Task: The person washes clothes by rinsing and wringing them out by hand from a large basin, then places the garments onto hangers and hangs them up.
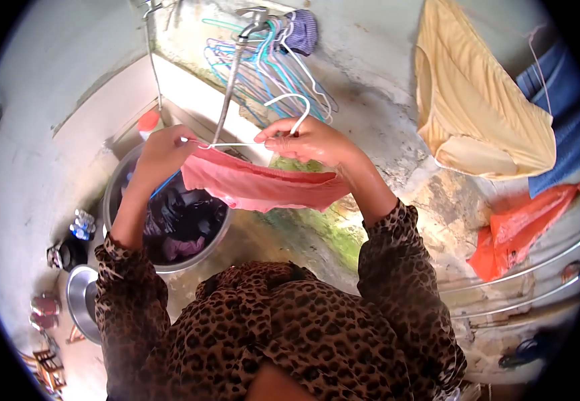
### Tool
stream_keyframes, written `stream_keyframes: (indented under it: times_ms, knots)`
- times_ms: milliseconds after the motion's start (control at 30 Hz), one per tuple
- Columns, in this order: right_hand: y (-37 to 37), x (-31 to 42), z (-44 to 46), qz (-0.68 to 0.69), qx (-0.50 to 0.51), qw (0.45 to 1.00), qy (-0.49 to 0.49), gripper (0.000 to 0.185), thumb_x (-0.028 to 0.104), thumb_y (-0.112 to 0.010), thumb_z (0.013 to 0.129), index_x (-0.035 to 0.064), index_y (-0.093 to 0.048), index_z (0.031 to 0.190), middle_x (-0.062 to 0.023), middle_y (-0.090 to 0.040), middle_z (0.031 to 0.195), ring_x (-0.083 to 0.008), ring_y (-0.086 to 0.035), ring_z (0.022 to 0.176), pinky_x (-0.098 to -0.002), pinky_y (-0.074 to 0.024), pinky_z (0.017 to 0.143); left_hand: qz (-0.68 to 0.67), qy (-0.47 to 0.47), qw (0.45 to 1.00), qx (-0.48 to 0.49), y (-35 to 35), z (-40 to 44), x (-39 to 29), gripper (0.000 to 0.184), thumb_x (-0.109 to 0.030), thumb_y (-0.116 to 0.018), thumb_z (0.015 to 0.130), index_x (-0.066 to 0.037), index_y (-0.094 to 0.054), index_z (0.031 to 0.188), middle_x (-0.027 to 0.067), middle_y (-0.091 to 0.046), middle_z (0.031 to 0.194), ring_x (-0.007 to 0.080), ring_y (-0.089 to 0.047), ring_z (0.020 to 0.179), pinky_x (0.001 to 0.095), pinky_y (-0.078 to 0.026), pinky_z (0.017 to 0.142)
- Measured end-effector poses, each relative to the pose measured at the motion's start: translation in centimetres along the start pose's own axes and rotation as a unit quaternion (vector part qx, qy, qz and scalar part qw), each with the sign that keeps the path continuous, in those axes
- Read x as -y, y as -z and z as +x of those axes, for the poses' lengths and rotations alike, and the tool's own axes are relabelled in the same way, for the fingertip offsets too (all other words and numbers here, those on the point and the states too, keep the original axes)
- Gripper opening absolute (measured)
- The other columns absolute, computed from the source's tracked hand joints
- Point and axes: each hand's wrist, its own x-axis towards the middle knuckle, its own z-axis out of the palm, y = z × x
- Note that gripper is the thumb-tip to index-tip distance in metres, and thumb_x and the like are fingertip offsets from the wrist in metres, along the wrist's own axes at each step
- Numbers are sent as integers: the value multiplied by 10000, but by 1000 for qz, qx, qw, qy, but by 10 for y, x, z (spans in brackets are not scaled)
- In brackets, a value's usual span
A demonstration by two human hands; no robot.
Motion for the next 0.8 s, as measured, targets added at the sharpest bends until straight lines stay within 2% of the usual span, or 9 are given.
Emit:
stream_keyframes:
  times_ms: [167, 233, 267, 333, 400, 500, 600, 700, 800]
  knots:
    - [19, 3, -25, 59, 24, 997, 37, 242, 163, -565, 949, 78, -592, 1174, 13, -574, 760, -54, -418, 631, -206, -339, 559, -73, -15, 996, 38, -6, 7, -12, 266, -233, -653, 842, -12, -647, 991, 109, -659, 823, 167, -615, 769, 293, -474, 715]
    - [21, 10, -43, 5, -38, 997, 59, 196, 137, -529, 957, 59, -569, 1133, -2, -615, 780, -62, -436, 639, -211, -358, 575, -138, -68, 988, 24, -15, 10, -14, 250, -201, -643, 864, -11, -638, 1026, 106, -668, 856, 155, -620, 796, 276, -477, 745]
    - [22, 12, -52, -26, -77, 994, 76, 183, 140, -527, 959, 56, -571, 1116, -7, -626, 784, -62, -445, 643, -213, -364, 577, -160, -48, 984, 61, -8, 7, -32, 229, -151, -617, 896, -20, -627, 1084, 85, -685, 927, 138, -620, 845, 262, -476, 787]
    - [24, 23, -74, -125, -168, 971, 114, 139, 142, -540, 961, 40, -581, 1045, -17, -646, 776, -57, -461, 628, -214, -374, 558, -260, -64, 963, 42, -10, 5, -44, 339, -75, -617, 896, -61, -574, 1232, 32, -681, 947, 84, -584, 798, 219, -455, 702]
    - [29, 36, -96, -61, -227, 967, 102, 125, 129, -554, 955, 30, -587, 1024, -21, -651, 778, -55, -460, 606, -212, -375, 537, -293, -54, 955, -11, -12, 5, -58, 471, -23, -635, 878, -85, -509, 1328, 2, -655, 888, 36, -525, 718, 172, -394, 608]
    - [45, 49, -126, -53, -317, 942, 102, 107, 109, -576, 933, 18, -630, 952, -28, -646, 759, -71, -506, 607, -236, -426, 538, -295, -99, 949, -43, -21, 11, -54, 461, 30, -597, 865, -103, -530, 1302, -38, -551, 745, 29, -458, 614, 178, -366, 547]
    - [63, 85, -165, -25, -353, 931, 91, 105, 89, -590, 920, 11, -650, 886, -27, -625, 717, -65, -500, 545, -223, -404, 460, -312, -83, 946, 14, -40, 19, -33, 401, 30, -589, 859, -77, -547, 1243, -16, -539, 742, 43, -473, 557, 194, -390, 485]
    - [91, 114, -197, -79, -453, 881, 109, 91, 91, -608, 909, 2, -626, 898, -43, -622, 688, -74, -508, 508, -222, -398, 420, -315, -39, 946, 61, -61, 17, -22, 375, 13, -597, 862, -61, -549, 1226, -6, -533, 728, 51, -477, 553, 199, -394, 482]
    - [123, 150, -220, -171, -539, 805, 179, 119, 94, -634, 896, 0, -562, 884, -70, -629, 655, -76, -509, 479, -219, -372, 382, -282, -56, 952, 106, -79, 11, -14, 331, -33, -628, 854, -51, -574, 1180, 8, -556, 685, 67, -506, 534, 222, -412, 476]
